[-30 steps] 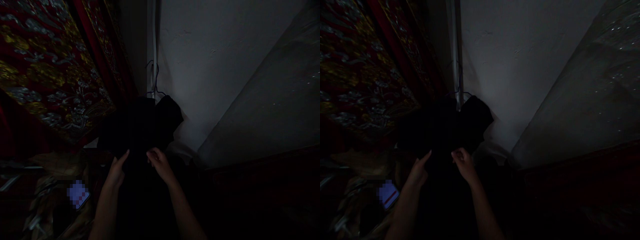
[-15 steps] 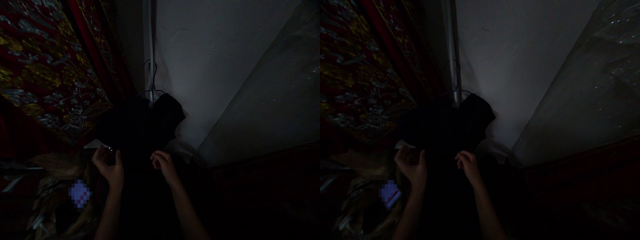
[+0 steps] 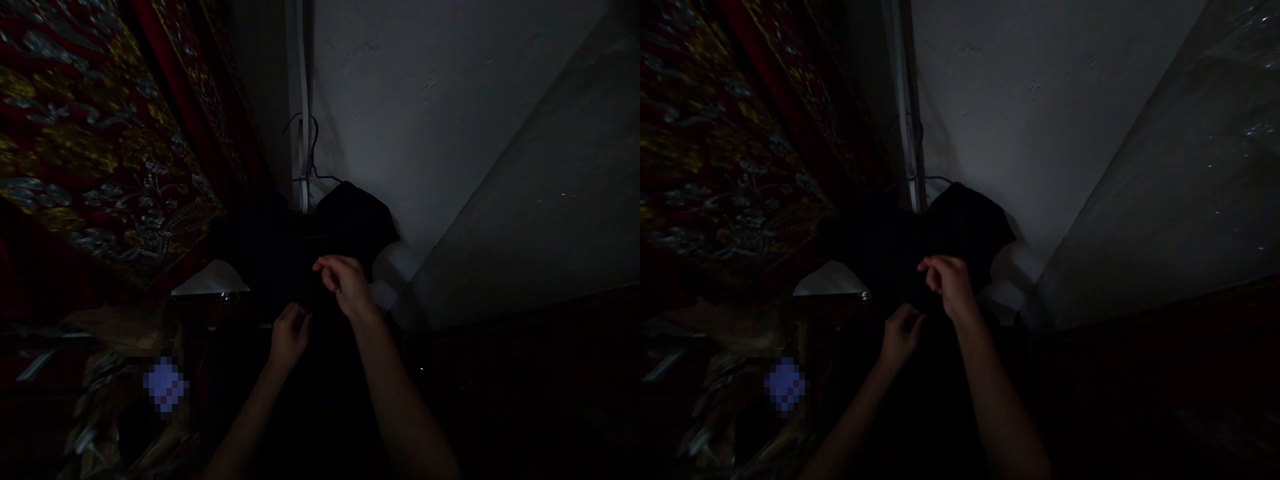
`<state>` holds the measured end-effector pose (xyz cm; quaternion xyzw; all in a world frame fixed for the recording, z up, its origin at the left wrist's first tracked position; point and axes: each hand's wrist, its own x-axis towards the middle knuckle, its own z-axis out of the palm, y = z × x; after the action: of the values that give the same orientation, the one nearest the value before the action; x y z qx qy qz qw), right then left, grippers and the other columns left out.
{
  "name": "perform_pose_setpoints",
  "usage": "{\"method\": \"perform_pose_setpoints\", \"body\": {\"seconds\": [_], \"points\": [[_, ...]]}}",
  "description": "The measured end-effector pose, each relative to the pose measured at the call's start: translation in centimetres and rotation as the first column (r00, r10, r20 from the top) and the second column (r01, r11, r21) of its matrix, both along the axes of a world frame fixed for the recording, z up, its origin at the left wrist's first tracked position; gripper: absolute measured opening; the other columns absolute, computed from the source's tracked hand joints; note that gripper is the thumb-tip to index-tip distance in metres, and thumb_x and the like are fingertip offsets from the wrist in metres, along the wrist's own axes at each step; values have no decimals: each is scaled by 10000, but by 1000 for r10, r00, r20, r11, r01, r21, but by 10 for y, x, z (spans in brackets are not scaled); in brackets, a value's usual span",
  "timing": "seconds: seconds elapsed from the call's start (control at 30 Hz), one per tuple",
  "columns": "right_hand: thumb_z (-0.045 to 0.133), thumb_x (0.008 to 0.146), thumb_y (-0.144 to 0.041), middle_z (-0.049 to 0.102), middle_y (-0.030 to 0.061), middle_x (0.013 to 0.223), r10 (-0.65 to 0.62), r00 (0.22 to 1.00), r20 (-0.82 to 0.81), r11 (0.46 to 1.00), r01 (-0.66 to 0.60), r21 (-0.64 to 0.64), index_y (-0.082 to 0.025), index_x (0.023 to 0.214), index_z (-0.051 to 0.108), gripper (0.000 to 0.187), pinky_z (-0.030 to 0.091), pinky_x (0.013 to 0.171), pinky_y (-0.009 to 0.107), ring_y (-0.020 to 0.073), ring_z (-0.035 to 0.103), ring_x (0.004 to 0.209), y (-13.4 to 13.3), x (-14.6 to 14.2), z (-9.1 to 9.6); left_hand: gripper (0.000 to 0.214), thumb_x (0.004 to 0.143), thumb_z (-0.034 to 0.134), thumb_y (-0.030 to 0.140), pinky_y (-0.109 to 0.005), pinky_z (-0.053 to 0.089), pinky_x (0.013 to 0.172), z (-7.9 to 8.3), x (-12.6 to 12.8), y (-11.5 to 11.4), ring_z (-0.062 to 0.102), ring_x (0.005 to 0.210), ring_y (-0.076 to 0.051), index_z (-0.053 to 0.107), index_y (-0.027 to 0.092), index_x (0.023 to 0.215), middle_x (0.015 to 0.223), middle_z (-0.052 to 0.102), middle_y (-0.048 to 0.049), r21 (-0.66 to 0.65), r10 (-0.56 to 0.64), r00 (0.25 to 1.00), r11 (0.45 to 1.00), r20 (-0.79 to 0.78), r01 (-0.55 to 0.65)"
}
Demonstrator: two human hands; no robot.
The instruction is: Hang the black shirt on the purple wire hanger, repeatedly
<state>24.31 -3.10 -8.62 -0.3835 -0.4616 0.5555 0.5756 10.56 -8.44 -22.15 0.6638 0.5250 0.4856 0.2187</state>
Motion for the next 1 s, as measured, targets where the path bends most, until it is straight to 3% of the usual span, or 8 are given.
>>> {"method": "perform_pose_setpoints", "body": {"seconds": [0.1, 0.2, 0.4, 0.53, 0.73, 0.83, 0.93, 1.0], "points": [[618, 733, -300, 386, -66, 367, -67, 997, -33, 984, 71, 161, -157, 577, 657, 215, 189, 387, 220, 56, 287, 355, 24, 3, 51, 137, 889, 613, 249, -271, 395, 626, -5, -10, 16, 564, 649, -163, 615, 199, 761, 723, 601, -11, -49, -35, 999, 998, -35, 34], [596, 809, -286, 436, -60, 402, -34, 999, 31, 955, 23, 296, -153, 657, 685, 220, 220, 397, 207, 57, 343, 365, 28, 0, 79, 58, 852, 675, 252, -266, 423, 640, 16, -16, 31, 596, 667, -166, 671, 200, 827, 770, 662, -21, -58, -46, 999, 997, -19, 45], [572, 872, -299, 482, -53, 430, -25, 977, 212, 925, -58, 376, -162, 663, 663, 266, 275, 434, 203, 62, 413, 391, 12, -5, 72, 343, 934, 631, 262, -287, 497, 852, 142, -12, 40, 655, 900, -176, 661, 231, 1274, 1042, 708, -47, 346, 3, 983, 936, 185, -68], [577, 874, -277, 458, -62, 438, -93, 965, 247, 904, -22, 426, -169, 641, 644, 265, 271, 458, 216, 68, 409, 416, 13, -1, 70, 176, 962, 592, 218, -275, 488, 847, 199, -13, 58, 634, 913, -164, 717, 189, 1083, 988, 681, -35, 536, 28, 991, 843, -134, 49], [550, 856, -228, 459, -56, 459, -194, 932, 305, 916, 62, 395, -187, 575, 574, 285, 269, 496, 242, 87, 409, 456, 36, -9, 35, 104, 968, 562, 194, -266, 489, 819, 205, -12, 74, 633, 888, -160, 656, 165, 933, 945, 673, -43, 604, 149, 954, 796, -262, 41], [530, 823, -207, 459, -46, 444, -141, 922, 361, 966, 49, 253, -193, 531, 550, 293, 280, 508, 251, 100, 424, 463, 41, -15, 1, 141, 989, 542, 232, -272, 489, 853, 207, -30, 69, 627, 899, -153, 654, 157, 947, 920, 667, -25, 674, 277, 961, 713, -20, -192], [559, 811, -288, 446, -51, 422, 40, 956, 290, 989, -79, 125, -192, 553, 590, 277, 295, 500, 253, 100, 401, 429, 28, -16, -25, 180, 987, 559, 296, -294, 496, 898, 197, -72, 68, 618, 903, -155, 656, 158, 922, 876, 635, 7, 554, 384, 848, 643, 365, -529], [577, 795, -335, 454, -48, 438, 124, 974, 188, 982, -147, 116, -191, 566, 601, 272, 302, 491, 250, 96, 395, 423, 11, -16, -36, 196, 1006, 491, 291, -315, 502, 956, 177, -102, 70, 637, 921, -149, 621, 183, 906, 848, 620, 26, 393, 282, 775, 734, 566, -554]]}}
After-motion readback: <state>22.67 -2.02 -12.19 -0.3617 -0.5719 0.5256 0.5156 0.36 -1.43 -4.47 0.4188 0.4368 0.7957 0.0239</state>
